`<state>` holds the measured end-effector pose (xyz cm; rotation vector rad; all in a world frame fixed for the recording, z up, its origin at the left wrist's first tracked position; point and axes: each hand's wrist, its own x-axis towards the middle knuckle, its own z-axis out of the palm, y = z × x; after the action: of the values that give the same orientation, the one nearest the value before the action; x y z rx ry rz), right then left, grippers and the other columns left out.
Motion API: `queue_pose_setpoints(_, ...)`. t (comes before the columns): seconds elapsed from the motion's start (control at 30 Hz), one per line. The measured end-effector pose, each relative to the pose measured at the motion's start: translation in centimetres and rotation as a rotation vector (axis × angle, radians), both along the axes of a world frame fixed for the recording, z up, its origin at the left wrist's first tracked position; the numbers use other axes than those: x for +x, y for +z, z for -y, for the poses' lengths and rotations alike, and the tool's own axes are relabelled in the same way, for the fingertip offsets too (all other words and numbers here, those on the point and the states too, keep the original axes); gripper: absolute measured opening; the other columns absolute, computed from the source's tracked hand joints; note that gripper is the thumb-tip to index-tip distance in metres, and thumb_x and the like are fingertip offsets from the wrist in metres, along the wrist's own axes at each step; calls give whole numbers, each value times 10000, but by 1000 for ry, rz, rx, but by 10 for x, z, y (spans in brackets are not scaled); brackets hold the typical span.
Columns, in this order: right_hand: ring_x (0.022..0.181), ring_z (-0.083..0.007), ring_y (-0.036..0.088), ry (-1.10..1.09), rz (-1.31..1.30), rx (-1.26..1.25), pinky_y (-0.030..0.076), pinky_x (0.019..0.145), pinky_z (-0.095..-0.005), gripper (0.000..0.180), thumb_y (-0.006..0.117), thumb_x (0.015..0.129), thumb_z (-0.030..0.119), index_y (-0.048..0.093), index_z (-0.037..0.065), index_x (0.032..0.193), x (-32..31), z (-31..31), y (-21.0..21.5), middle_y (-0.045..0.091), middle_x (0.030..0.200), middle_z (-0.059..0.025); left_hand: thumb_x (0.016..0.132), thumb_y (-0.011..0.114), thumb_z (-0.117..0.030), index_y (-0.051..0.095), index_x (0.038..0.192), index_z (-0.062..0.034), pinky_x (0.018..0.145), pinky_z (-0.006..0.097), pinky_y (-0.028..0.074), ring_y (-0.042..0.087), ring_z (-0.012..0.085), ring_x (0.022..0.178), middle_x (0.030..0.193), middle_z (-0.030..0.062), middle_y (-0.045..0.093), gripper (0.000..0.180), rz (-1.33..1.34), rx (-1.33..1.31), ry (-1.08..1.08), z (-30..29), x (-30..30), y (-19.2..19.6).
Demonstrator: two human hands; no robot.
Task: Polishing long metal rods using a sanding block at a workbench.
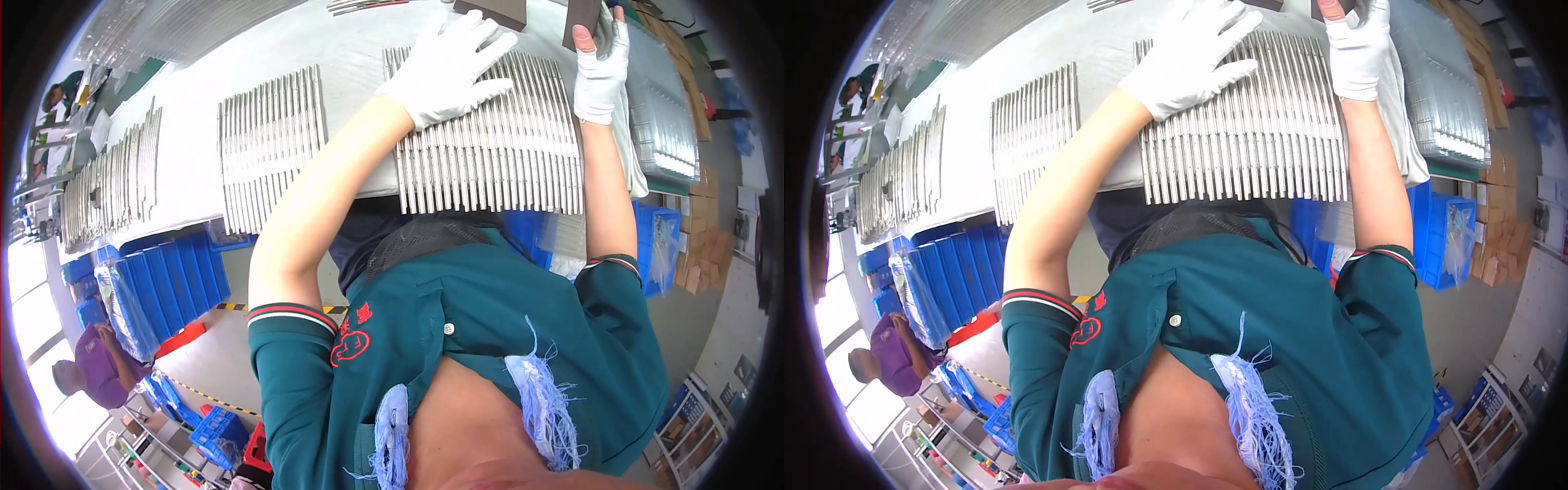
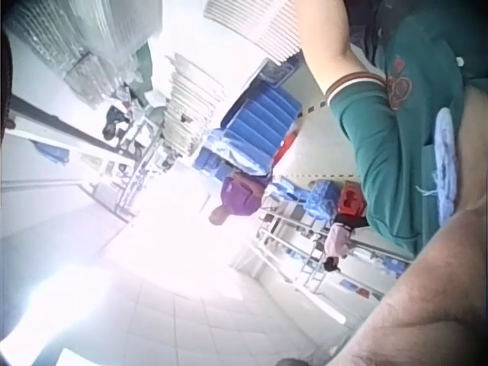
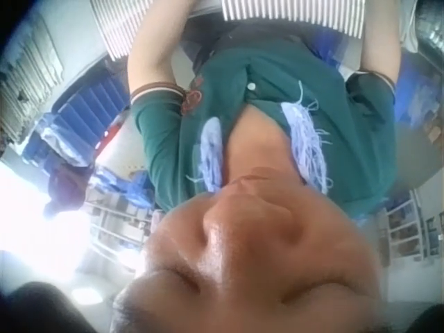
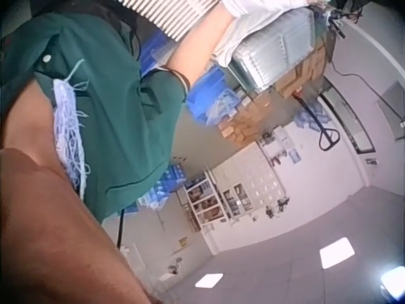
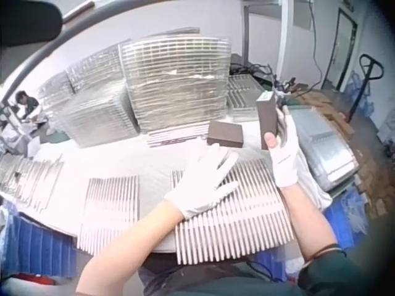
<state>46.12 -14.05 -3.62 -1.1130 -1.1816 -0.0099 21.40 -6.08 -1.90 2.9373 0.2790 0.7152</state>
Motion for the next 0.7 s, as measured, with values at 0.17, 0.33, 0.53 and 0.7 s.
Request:
queue_pose_setpoints(0.17, 1406, -312, 454, 9, -2, -33, 338, 1182, -398, 946, 763, 935, 369, 232, -60, 1590, -3, 5, 7, 449, 1529, -224, 980, 583, -471, 513, 1463, -26, 1213, 562, 258, 400, 462, 1426, 1504, 290, 459, 660, 7, -45, 70, -7, -20, -9)
queue_pose_setpoints(0.33, 1407, -314, 449, 36, 15, -50, 338, 1181, -398, 974, 779, 923, 360, 213, -56, 1597, -8, 9, 12, 447, 1526, -222, 975, 587, -492, 518, 1472, -44, 1209, 543, 267, 389, 430, 1445, 1531, 263, 444, 672, -223, -74, 175, -18, -69, 9)
queue_pose_setpoints(0.53, 1407, -321, 449, 47, 32, -60, 343, 1179, -403, 966, 771, 932, 363, 210, -58, 1597, -9, 4, 9, 447, 1522, -234, 977, 576, -514, 524, 1465, -52, 1194, 572, 264, 390, 431, 1440, 1499, 262, 473, 673, -277, 24, 202, -16, -75, 13)
queue_pose_setpoints(0.7, 1411, -322, 444, 43, 64, -7, 340, 1184, -405, 972, 779, 924, 367, 218, -57, 1595, -5, 1, 3, 443, 1525, -235, 970, 580, -501, 534, 1451, -46, 1184, 571, 271, 410, 438, 1418, 1479, 270, 484, 663, -112, -48, 85, -4, -29, 1)
